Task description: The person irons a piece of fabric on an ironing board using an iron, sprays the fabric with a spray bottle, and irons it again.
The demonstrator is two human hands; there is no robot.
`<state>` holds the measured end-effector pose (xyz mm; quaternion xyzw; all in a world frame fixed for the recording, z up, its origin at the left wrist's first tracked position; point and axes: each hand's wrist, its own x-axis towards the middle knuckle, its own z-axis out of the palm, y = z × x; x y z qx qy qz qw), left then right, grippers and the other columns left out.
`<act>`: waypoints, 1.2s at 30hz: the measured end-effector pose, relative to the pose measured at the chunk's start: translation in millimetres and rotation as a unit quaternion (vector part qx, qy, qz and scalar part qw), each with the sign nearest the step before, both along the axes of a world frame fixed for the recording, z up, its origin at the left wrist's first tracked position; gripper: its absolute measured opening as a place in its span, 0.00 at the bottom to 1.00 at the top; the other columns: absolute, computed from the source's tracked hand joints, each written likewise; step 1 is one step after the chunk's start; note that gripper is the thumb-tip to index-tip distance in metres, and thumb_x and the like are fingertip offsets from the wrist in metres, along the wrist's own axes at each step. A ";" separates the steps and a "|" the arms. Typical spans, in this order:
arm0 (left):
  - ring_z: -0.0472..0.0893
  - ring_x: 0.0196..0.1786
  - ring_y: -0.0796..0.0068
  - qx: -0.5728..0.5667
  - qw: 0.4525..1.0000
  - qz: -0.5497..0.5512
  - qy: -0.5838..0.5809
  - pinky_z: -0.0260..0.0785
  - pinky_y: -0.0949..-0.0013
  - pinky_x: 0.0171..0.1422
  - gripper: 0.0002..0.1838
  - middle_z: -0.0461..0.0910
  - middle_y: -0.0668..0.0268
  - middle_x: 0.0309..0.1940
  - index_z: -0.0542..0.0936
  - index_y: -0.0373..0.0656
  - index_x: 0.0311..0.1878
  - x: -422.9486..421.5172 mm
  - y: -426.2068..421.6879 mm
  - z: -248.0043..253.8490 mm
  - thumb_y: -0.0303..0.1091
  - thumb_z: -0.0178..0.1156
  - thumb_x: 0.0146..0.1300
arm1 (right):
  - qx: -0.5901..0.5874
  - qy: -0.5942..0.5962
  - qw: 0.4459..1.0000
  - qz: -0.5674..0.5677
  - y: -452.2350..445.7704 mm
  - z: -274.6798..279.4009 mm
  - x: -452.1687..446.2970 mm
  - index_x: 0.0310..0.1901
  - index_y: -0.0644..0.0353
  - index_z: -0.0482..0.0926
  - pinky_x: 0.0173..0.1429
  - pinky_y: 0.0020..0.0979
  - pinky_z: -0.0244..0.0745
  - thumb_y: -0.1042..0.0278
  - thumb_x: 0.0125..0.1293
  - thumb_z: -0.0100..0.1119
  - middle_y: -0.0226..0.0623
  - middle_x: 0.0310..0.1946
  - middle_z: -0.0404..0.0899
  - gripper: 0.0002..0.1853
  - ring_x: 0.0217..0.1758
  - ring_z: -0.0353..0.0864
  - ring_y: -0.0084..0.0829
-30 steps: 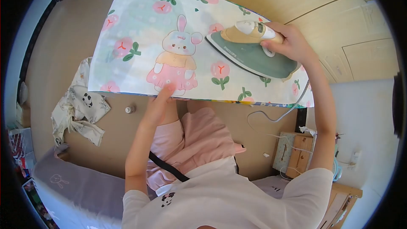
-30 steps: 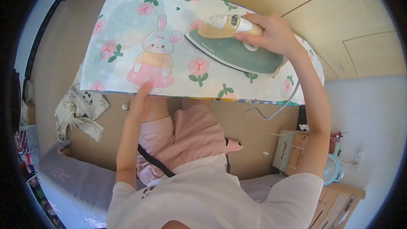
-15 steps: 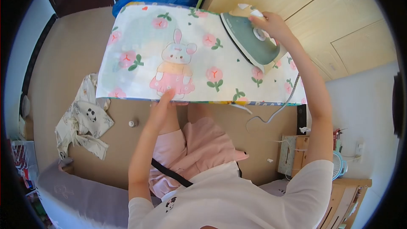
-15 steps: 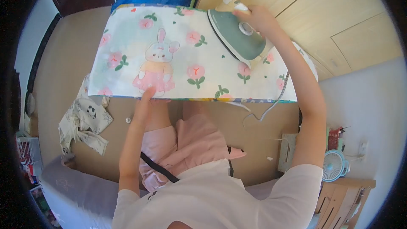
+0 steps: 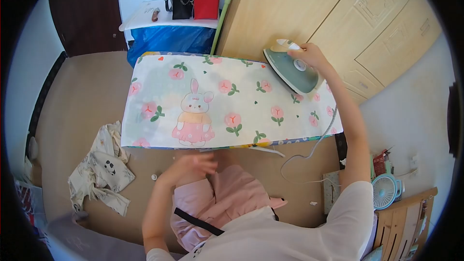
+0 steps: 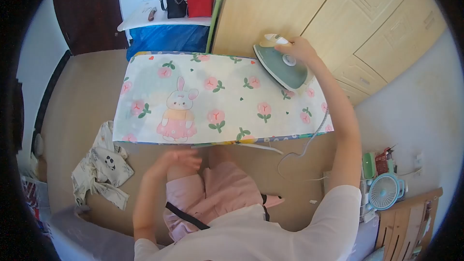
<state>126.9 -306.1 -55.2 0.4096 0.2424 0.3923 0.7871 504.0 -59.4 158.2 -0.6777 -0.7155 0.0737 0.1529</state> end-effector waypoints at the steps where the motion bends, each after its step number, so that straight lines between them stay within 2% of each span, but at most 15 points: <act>1: 0.78 0.52 0.65 0.064 0.994 -0.072 0.056 0.70 0.65 0.54 0.28 0.75 0.53 0.52 0.66 0.33 0.61 -8.0 -7.0 16.6 0.48 0.48 0.67 | 0.006 0.037 0.999 0.003 -2.2 3.2 4.0 0.38 0.65 0.82 0.31 0.31 0.72 0.42 0.47 0.66 0.41 0.23 0.80 0.29 0.26 0.79 0.30; 2: 0.77 0.52 0.65 0.126 0.975 -0.144 0.111 0.67 0.65 0.57 0.28 0.75 0.53 0.53 0.67 0.35 0.61 -14.9 -13.8 36.3 0.48 0.49 0.67 | 0.005 0.039 0.999 0.000 -7.2 9.2 2.6 0.38 0.65 0.82 0.31 0.31 0.72 0.42 0.47 0.66 0.41 0.23 0.80 0.29 0.26 0.79 0.30; 3: 0.77 0.52 0.65 0.124 0.975 -0.146 0.112 0.67 0.65 0.57 0.28 0.75 0.53 0.53 0.67 0.35 0.61 -20.7 -18.7 55.9 0.48 0.49 0.67 | -0.007 0.039 0.999 0.006 -13.1 16.7 -1.5 0.38 0.65 0.81 0.31 0.30 0.72 0.43 0.47 0.66 0.40 0.23 0.80 0.29 0.26 0.79 0.29; 5: 0.76 0.54 0.66 0.174 0.976 -0.071 0.107 0.65 0.64 0.59 0.24 0.75 0.55 0.53 0.70 0.35 0.58 -30.5 -22.2 92.7 0.42 0.52 0.66 | -0.023 0.040 0.999 0.010 -18.7 15.9 -7.5 0.39 0.65 0.81 0.32 0.30 0.72 0.44 0.48 0.66 0.38 0.24 0.80 0.28 0.27 0.78 0.29; 6: 0.76 0.54 0.66 0.172 0.976 -0.073 0.108 0.65 0.64 0.59 0.24 0.75 0.55 0.53 0.70 0.35 0.58 -35.7 -16.4 106.5 0.42 0.52 0.66 | 0.003 0.043 0.997 0.063 -19.8 12.5 -11.1 0.39 0.64 0.81 0.32 0.29 0.72 0.44 0.48 0.65 0.38 0.24 0.80 0.28 0.27 0.78 0.28; 8: 0.72 0.59 0.62 0.336 0.884 0.068 0.318 0.61 0.62 0.63 0.22 0.75 0.55 0.54 0.71 0.33 0.57 -44.9 4.7 128.0 0.36 0.55 0.63 | 0.028 0.050 0.992 0.113 -28.0 7.5 -23.9 0.39 0.64 0.82 0.32 0.29 0.72 0.44 0.49 0.65 0.38 0.24 0.79 0.28 0.26 0.78 0.28; 10: 0.63 0.66 0.54 0.401 0.764 0.166 0.478 0.53 0.60 0.68 0.25 0.69 0.53 0.59 0.68 0.32 0.59 -44.5 22.8 132.8 0.37 0.55 0.61 | 0.013 -0.033 0.986 0.164 -42.2 8.8 -45.0 0.42 0.64 0.80 0.35 0.28 0.72 0.49 0.53 0.64 0.36 0.24 0.80 0.25 0.27 0.78 0.29; 11: 0.63 0.66 0.54 0.399 0.763 0.163 0.482 0.53 0.60 0.68 0.25 0.69 0.53 0.59 0.68 0.32 0.59 -44.7 32.2 131.3 0.37 0.55 0.61 | 0.010 -0.028 0.986 0.164 -47.7 5.5 -51.4 0.42 0.64 0.80 0.35 0.28 0.72 0.49 0.53 0.64 0.36 0.24 0.80 0.25 0.27 0.78 0.29; 13: 0.51 0.71 0.51 0.444 0.593 0.204 0.640 0.43 0.56 0.72 0.33 0.58 0.50 0.66 0.61 0.33 0.64 -46.0 48.6 121.1 0.44 0.54 0.61 | 0.039 -0.028 0.961 0.271 -58.0 -1.9 -62.6 0.43 0.58 0.81 0.33 0.34 0.73 0.41 0.50 0.61 0.43 0.23 0.79 0.28 0.26 0.79 0.35; 14: 0.51 0.71 0.51 0.442 0.592 0.200 0.643 0.43 0.56 0.72 0.33 0.58 0.50 0.66 0.61 0.33 0.64 -47.5 51.7 115.7 0.44 0.54 0.61 | 0.037 -0.046 0.952 0.301 -63.6 -1.2 -68.8 0.42 0.57 0.80 0.32 0.35 0.72 0.41 0.51 0.60 0.43 0.22 0.78 0.27 0.26 0.79 0.39; 16: 0.44 0.73 0.51 0.426 0.528 0.169 0.715 0.36 0.54 0.73 0.40 0.50 0.51 0.69 0.53 0.33 0.67 -51.1 57.6 106.3 0.52 0.52 0.60 | 0.052 -0.062 0.935 0.346 -67.0 -16.1 -70.2 0.41 0.57 0.80 0.31 0.36 0.72 0.41 0.50 0.60 0.43 0.21 0.78 0.27 0.25 0.79 0.39; 18: 0.43 0.73 0.52 0.411 0.524 0.155 0.729 0.34 0.53 0.73 0.42 0.48 0.51 0.70 0.52 0.32 0.68 -54.3 57.8 98.3 0.53 0.51 0.60 | 0.088 -0.094 0.899 0.419 -74.0 -26.9 -74.2 0.40 0.57 0.80 0.28 0.36 0.71 0.42 0.49 0.60 0.41 0.20 0.78 0.26 0.23 0.78 0.40; 25: 0.43 0.73 0.52 0.410 0.486 0.140 0.759 0.31 0.52 0.74 0.43 0.47 0.51 0.70 0.51 0.31 0.68 -55.0 57.7 89.9 0.55 0.50 0.60 | 0.083 -0.118 0.912 0.383 -80.6 -37.6 -77.8 0.39 0.57 0.79 0.26 0.35 0.69 0.41 0.48 0.61 0.40 0.18 0.77 0.26 0.21 0.77 0.39; 30: 0.44 0.73 0.53 0.417 0.473 0.143 0.763 0.31 0.50 0.73 0.43 0.48 0.51 0.70 0.53 0.31 0.67 -54.0 57.1 89.6 0.56 0.51 0.59 | 0.120 -0.151 0.932 0.305 -70.1 -36.7 -78.6 0.41 0.57 0.78 0.26 0.37 0.70 0.41 0.51 0.59 0.40 0.17 0.76 0.27 0.20 0.77 0.38; 36: 0.44 0.73 0.53 0.414 0.464 0.149 0.769 0.29 0.48 0.73 0.43 0.49 0.51 0.70 0.53 0.31 0.67 -53.1 55.1 93.4 0.55 0.51 0.59 | 0.060 -0.149 0.967 0.199 -45.3 -33.5 -66.4 0.48 0.55 0.76 0.32 0.37 0.74 0.42 0.54 0.57 0.42 0.23 0.79 0.27 0.26 0.80 0.39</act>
